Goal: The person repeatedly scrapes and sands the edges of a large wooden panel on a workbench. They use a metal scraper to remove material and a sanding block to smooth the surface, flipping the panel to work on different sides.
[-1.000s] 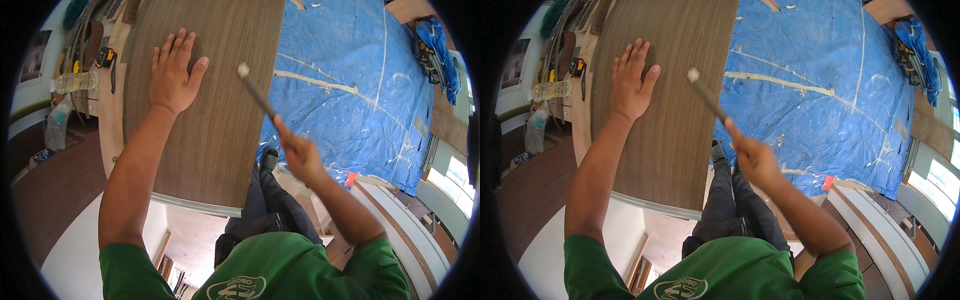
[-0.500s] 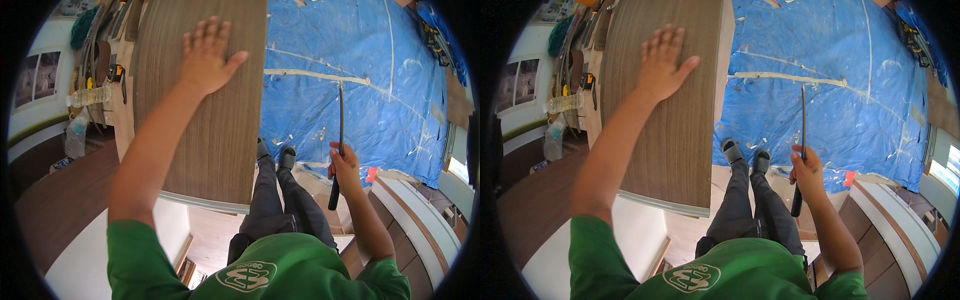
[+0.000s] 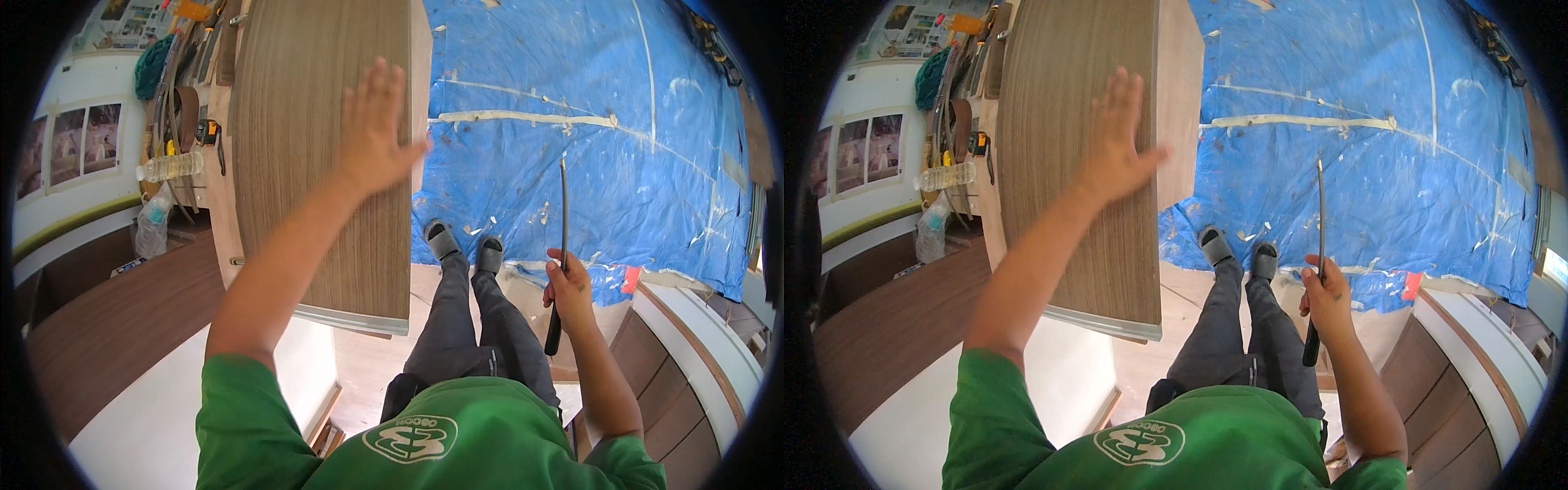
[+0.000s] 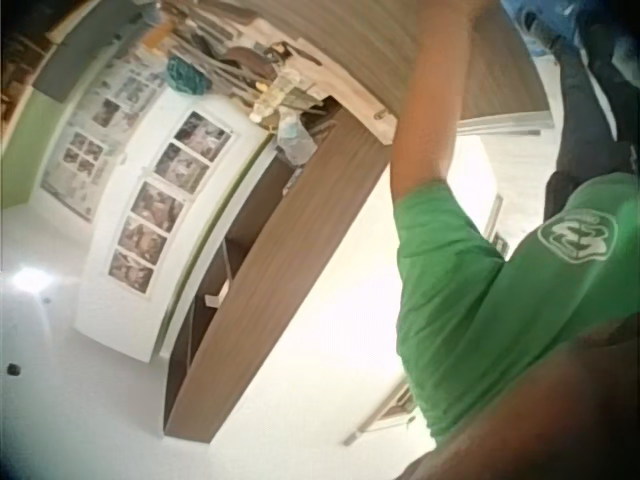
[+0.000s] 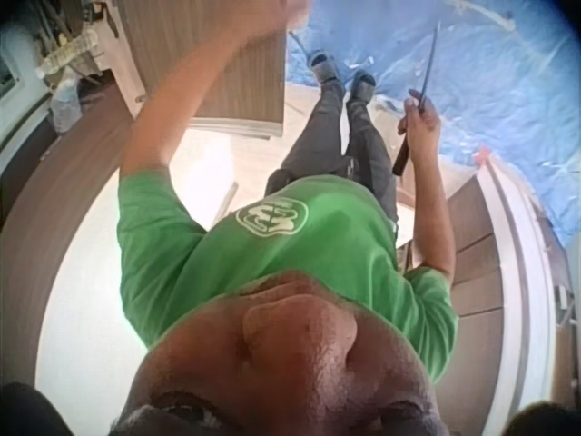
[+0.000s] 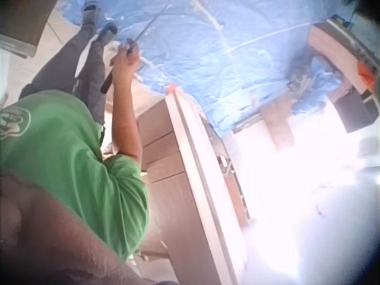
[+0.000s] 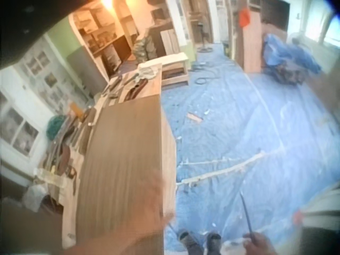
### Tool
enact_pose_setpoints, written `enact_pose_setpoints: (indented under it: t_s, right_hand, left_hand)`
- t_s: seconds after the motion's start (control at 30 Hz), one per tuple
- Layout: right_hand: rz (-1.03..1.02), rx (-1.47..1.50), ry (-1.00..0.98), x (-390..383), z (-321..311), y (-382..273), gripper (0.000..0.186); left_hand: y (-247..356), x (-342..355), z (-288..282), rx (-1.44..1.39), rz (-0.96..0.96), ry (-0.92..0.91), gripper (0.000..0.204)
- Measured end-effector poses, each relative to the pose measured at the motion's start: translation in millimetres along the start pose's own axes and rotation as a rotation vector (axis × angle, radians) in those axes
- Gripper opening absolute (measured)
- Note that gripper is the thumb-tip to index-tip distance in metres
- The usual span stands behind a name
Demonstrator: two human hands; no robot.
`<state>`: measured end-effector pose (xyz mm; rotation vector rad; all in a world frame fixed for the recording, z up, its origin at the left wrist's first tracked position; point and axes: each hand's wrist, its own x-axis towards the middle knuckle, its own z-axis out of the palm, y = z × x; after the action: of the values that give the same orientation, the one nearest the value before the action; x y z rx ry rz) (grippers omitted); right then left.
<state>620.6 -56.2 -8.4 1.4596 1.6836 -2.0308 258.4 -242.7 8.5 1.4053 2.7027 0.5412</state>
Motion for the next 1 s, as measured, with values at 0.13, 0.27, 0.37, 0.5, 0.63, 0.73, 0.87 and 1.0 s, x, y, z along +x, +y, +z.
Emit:
enact_pose_setpoints:
  t_s: [0.13, 0.27, 0.37, 0.5, 0.63, 0.73, 0.87, 1.0]
  right_hand:
    - [-0.005, 0.004, -0.035, -2, -5, 4, 0.035]
    - [0.001, -0.042, -0.032, -13, -14, 6, 0.035]
    - [-0.019, -0.051, -0.023, -20, -22, 11, 0.035]
    - [-0.023, -0.016, 0.007, -32, -38, 20, 0.035]
    - [-0.014, 0.027, -0.011, -40, -47, 23, 0.036]
    - [-0.035, -0.009, -0.033, -45, -49, 14, 0.036]
    - [-0.025, -0.041, -0.104, -46, -47, -6, 0.034]
    - [0.062, 0.203, -0.313, -76, -42, -72, 0.027]
  left_hand:
    - [-25, 47, 11, 0.238, -0.038, -0.075, 0.096]
    - [-44, 96, 26, 0.301, -0.087, 0.009, 0.092]
    - [-49, 101, 36, 0.353, -0.14, 0.057, 0.084]
    - [-5, 30, 32, 0.32, -0.035, -0.03, 0.08]
    - [58, -84, 12, 0.252, -0.053, -0.149, 0.082]
    - [108, -156, 13, 0.254, -0.148, -0.222, 0.08]
    - [184, -212, 27, -0.094, -0.069, -0.285, 0.071]
    - [231, -202, 39, -0.329, -0.088, -0.124, 0.044]
